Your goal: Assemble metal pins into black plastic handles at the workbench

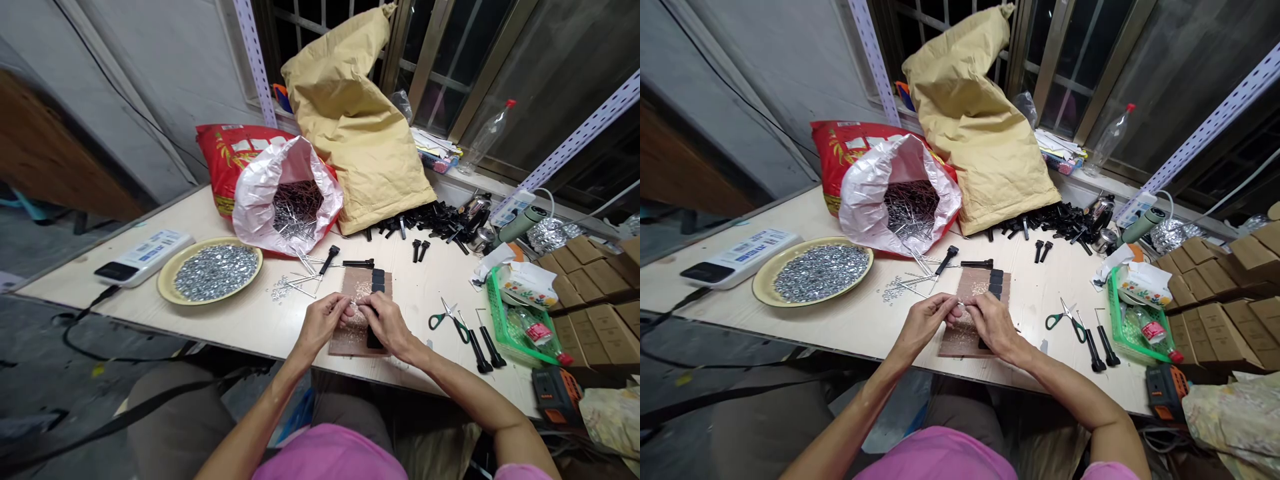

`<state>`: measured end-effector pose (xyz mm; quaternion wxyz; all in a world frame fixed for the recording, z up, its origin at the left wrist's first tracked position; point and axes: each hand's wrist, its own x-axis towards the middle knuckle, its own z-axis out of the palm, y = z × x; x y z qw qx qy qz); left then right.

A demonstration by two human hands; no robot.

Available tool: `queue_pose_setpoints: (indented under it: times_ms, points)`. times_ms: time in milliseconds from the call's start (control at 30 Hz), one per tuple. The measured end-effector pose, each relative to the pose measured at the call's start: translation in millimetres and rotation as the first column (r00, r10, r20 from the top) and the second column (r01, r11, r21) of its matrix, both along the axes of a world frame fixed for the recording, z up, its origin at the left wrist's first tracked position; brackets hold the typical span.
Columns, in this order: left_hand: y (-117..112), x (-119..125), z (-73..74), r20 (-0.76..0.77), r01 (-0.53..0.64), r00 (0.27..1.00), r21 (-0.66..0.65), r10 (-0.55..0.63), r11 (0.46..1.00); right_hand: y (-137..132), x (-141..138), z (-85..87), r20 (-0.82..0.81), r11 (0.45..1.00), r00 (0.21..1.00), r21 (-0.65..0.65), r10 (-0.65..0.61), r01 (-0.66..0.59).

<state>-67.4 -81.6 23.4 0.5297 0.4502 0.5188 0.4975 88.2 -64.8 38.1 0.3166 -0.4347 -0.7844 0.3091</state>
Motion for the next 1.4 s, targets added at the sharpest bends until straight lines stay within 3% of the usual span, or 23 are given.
queue_pose_setpoints:
  times_ms: [133,233,333,433,567,700,833,933,1000,1167,1300,1400]
  points:
    - [1.1,-1.0,-1.7,-0.003,0.006,1.000,-0.006,-0.006,1.000,-0.9,-2.0,-0.9,-0.019,0.981,0.999,-0.192,-0.032,0.028]
    - [2.9,-4.5,-5.9,-0.062,0.017,0.998,-0.004,-0.017,1.000,2.0,1.8,-1.0,0.032,0.998,0.999,-0.062,-0.006,0.008]
    - [3.4,-6.0,-15.6,-0.215,-0.043,0.975,0.080,0.059,0.996,11.8,16.4,-6.1,0.109,0.994,0.993,0.105,-0.034,0.023]
    - [1.3,-0.5,-33.7,-0.393,-0.067,0.907,0.221,0.152,0.973,30.5,37.7,-17.3,0.227,0.977,0.964,0.189,-0.138,0.095]
    - [-3.2,16.1,-68.2,-0.573,0.063,0.799,0.381,0.182,0.923,66.0,57.9,-31.3,0.335,0.978,0.928,0.175,-0.166,0.112]
    - [-4.9,29.2,-99.2,-0.685,0.195,0.707,0.430,0.177,0.882,94.7,61.8,-36.9,0.399,0.972,0.907,0.234,-0.131,0.038]
    - [-6.3,32.8,-116.7,-0.730,0.218,0.652,0.440,0.205,0.871,72.9,67.3,-44.1,0.411,0.970,0.911,0.231,-0.025,-0.078]
    - [-8.1,33.4,-122.1,-0.734,0.207,0.639,0.452,0.230,0.867,37.8,71.9,-49.3,0.412,0.899,0.874,0.230,0.257,-0.372]
    - [-9.2,33.7,-123.1,-0.732,0.194,0.638,0.454,0.240,0.870,32.1,71.4,-48.3,0.412,0.850,0.839,0.232,0.355,-0.474]
    - [-11.1,33.1,-120.9,-0.719,0.189,0.662,0.433,0.211,0.882,70.0,63.5,-42.3,0.385,0.954,0.918,0.228,0.094,-0.193]
    - [-11.7,32.4,-119.1,-0.729,0.190,0.652,0.423,0.208,0.886,53.6,62.1,-55.4,0.298,0.928,0.923,0.205,0.244,-0.312]
    - [-12.4,32.5,-117.5,-0.741,0.189,0.638,0.415,0.210,0.890,44.6,64.1,-59.8,0.286,0.926,0.924,0.203,0.254,-0.318]
